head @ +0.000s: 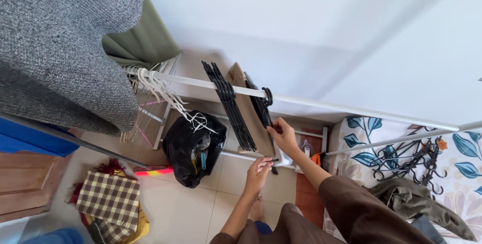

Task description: The person is sorting clothes on a bed and hanging them on a rack.

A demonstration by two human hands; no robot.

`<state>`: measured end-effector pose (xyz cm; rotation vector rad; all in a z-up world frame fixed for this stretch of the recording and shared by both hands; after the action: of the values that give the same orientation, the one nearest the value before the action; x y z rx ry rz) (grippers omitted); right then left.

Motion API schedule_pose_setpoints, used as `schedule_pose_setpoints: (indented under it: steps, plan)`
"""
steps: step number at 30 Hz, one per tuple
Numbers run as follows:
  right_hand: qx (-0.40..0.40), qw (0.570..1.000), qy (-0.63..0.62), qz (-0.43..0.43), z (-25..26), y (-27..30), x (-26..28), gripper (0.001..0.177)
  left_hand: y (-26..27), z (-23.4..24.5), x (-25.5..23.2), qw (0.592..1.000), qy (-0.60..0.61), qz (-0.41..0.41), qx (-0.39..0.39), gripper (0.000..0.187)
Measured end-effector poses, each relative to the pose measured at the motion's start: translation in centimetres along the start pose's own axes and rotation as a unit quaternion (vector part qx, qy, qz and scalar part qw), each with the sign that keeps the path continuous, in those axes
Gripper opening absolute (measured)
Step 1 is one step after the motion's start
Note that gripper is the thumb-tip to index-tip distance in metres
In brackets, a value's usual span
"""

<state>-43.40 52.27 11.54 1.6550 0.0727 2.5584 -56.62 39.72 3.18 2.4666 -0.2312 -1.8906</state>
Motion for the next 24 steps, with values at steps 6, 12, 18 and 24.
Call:
schedule_pose_setpoints:
  steps: [6, 12, 18, 24]
  plan:
    - [-0.094, 0.994, -0.059, -0.020, -0.2, 1.0, -0.9, 0.016, 0.3, -0.4, -0.5, 0.999, 0.040, 0.015, -0.015, 0.028]
    - [-0.115, 0.992, -0.052, -0.011, 1.5, 2.5, 0.1, 0.015, 0.6, -0.1, -0.7, 1.000, 0.000, 0.024, -0.018, 0.027]
    - [-0.118, 0.989, -0.089, -0.006, 2.6, 3.2, -4.2, 0.015, 0.8, -1.3, 1.4, 0.999, 0.015, 0.034, 0.001, 0.026]
    - [0.005, 0.998, -0.030, -0.060, 6.9, 5.1, -0.8, 0.031, 1.3, -5.0, 3.5, 0.996, 0.007, 0.034, 0.084, 0.027]
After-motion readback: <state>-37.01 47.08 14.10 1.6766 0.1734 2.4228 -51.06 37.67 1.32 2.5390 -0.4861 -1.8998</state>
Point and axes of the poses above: each hand's wrist, its own y-axis away from the middle knuckle, its own z-axis out of the back of the hand, x = y × z, the point moved 6 cm from there along -y, towards the middle knuckle, and after that the axes turned 8 degrees about -z, right-handed, at the moved point
